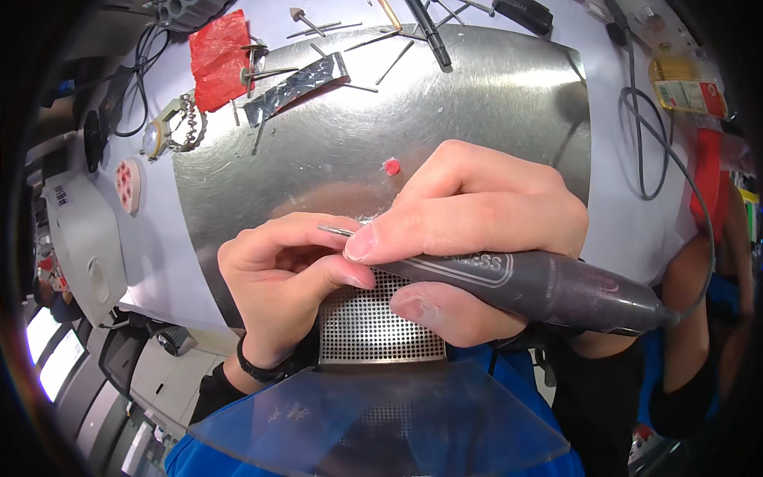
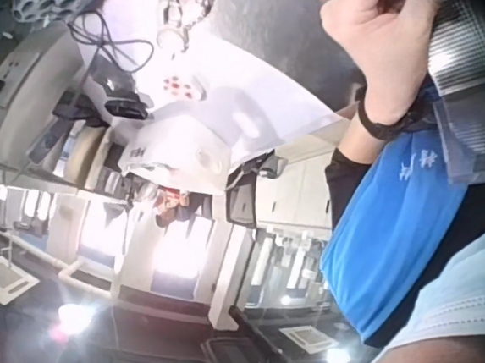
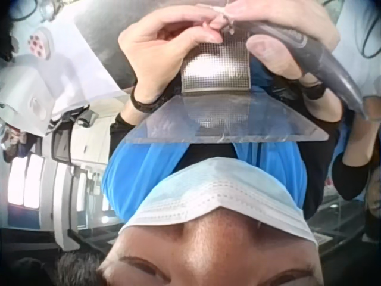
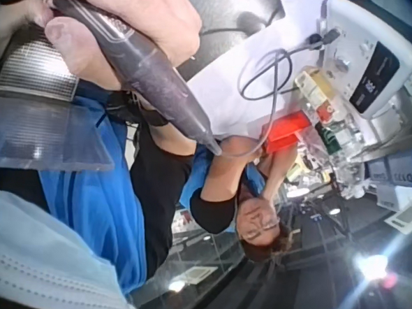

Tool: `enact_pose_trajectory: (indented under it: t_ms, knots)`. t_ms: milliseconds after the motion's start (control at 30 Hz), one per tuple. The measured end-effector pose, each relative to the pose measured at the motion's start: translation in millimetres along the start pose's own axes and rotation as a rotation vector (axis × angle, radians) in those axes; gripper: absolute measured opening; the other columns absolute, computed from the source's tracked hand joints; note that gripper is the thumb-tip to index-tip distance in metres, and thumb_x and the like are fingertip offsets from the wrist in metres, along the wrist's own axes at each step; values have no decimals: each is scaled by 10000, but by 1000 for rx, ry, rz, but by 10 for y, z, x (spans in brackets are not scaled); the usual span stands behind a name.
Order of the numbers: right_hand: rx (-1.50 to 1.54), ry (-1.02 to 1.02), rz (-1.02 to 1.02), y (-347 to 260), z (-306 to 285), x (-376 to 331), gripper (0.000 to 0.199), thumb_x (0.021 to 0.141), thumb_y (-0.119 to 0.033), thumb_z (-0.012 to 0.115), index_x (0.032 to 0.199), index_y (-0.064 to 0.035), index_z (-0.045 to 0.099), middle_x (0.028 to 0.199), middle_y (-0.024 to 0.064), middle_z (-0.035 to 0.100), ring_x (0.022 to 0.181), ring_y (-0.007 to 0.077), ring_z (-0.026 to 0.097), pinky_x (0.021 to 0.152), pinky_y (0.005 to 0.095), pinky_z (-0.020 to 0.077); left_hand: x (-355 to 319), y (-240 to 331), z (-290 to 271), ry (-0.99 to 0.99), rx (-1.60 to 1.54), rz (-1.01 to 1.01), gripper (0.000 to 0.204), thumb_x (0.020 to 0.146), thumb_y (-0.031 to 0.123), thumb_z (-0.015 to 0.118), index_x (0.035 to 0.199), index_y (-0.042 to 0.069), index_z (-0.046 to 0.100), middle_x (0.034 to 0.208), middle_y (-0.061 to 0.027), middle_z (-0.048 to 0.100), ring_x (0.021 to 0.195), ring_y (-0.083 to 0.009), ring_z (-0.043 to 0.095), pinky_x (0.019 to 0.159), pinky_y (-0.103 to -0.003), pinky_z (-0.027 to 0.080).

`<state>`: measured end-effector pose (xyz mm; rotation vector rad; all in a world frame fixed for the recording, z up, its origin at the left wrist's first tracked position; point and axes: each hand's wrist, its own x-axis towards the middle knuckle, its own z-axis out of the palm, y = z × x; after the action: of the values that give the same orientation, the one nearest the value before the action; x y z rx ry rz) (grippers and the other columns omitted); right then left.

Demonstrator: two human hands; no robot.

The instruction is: Refining and polishing a small dental crown using a hand-held rotary tool at a workstation.

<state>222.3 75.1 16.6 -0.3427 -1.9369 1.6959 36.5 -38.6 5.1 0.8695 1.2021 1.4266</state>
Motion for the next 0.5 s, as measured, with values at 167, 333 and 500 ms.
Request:
enact_pose_trajectory:
  t_ms: [167,333,500]
  knots:
    - [-69,-19,-35,-53,-48,41,346,921,-313,666,1063,1,631,943,146,572,842,291,706,745,374,606,23,62,34,-10,42,-47,206,714,-195,720,896,-118,664,902,-185,715,732,-213,715,692,-300,599]
    - [-23,63,70,14,-62,-17,392,958,-389,610,1022,-2,617,941,144,568,853,302,708,742,378,597,-37,-41,10,39,-17,-60,194,765,-198,688,947,-138,657,968,-203,707,844,-243,727,763,-301,622]
    - [-88,61,29,2,-64,19,318,956,-318,596,927,-4,639,817,107,580,883,350,718,725,380,604,-39,-47,11,19,-96,-29,213,774,-223,666,971,-152,630,998,-215,678,878,-263,718,787,-325,626]
